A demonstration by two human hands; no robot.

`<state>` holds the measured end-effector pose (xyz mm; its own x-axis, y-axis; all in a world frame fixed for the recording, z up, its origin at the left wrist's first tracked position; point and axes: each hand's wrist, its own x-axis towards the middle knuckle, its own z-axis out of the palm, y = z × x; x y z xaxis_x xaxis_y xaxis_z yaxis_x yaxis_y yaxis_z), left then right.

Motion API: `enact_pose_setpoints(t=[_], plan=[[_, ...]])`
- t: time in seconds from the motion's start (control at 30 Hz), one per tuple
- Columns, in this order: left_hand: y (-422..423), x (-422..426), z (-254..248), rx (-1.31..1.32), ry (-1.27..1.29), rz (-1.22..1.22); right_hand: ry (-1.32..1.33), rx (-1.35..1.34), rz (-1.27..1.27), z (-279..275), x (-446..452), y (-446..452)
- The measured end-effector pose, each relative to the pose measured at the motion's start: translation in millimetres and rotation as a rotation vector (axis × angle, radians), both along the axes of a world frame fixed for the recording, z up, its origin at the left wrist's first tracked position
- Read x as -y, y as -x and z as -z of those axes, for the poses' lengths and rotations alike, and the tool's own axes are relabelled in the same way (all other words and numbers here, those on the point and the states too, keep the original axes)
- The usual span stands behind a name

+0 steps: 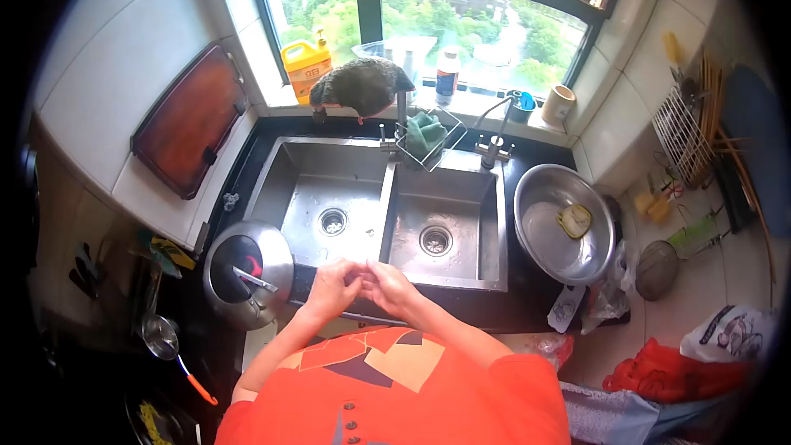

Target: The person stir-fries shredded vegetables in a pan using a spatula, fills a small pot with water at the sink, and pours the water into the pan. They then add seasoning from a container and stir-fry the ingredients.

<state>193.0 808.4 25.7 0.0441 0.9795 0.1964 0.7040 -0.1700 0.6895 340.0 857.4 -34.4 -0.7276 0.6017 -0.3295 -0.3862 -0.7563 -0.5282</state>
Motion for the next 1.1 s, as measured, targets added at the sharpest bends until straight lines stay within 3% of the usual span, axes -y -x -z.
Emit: enact_pose_setpoints(t=[0.13,0.23,0.37,0.5,0.57,0.6,0.63,0.7,0.77,0.83,0.9,0.97,1.03,1.1], plan=[[9,15,4,0.135,-0.019,0.051,0.095,0.008,-0.036,14,11,-6],[7,27,4,0.073,-0.034,0.177,0.123,-0.080,-0.094,17,22,-5],[15,30,4,0.136,-0.053,0.209,0.117,-0.004,-0.032,17,32,-5],[23,42,-10,0.317,0.000,-0.027,0.078,0.069,0.025,-1,19,-22],[37,48,10,0.368,-0.020,-0.058,-0.049,-0.034,0.098,-54,16,-32],[41,55,11,0.531,0.141,-0.095,-0.148,-0.124,0.138,-75,16,-34],[45,62,11,0.692,0.306,-0.134,-0.189,-0.110,0.167,-76,15,-33],[54,75,23,0.821,0.326,-0.120,0.154,-0.001,0.256,-47,9,-29],[58,87,27,0.901,0.380,-0.176,0.121,-0.162,0.260,-30,7,-38],[62,96,31,0.946,0.360,-0.205,0.103,-0.406,0.219,-47,3,-41],[66,100,35,0.960,0.363,-0.238,0.049,-0.267,0.298,-64,4,-41],[67,104,34,0.952,0.357,-0.269,0.119,-0.244,0.286,-12,-8,-40],[69,103,35,0.954,0.345,-0.315,0.194,-0.070,0.299,-14,-3,-33],[69,111,41,0.979,0.363,-0.347,0.007,-0.087,0.287,-38,-4,-32]])
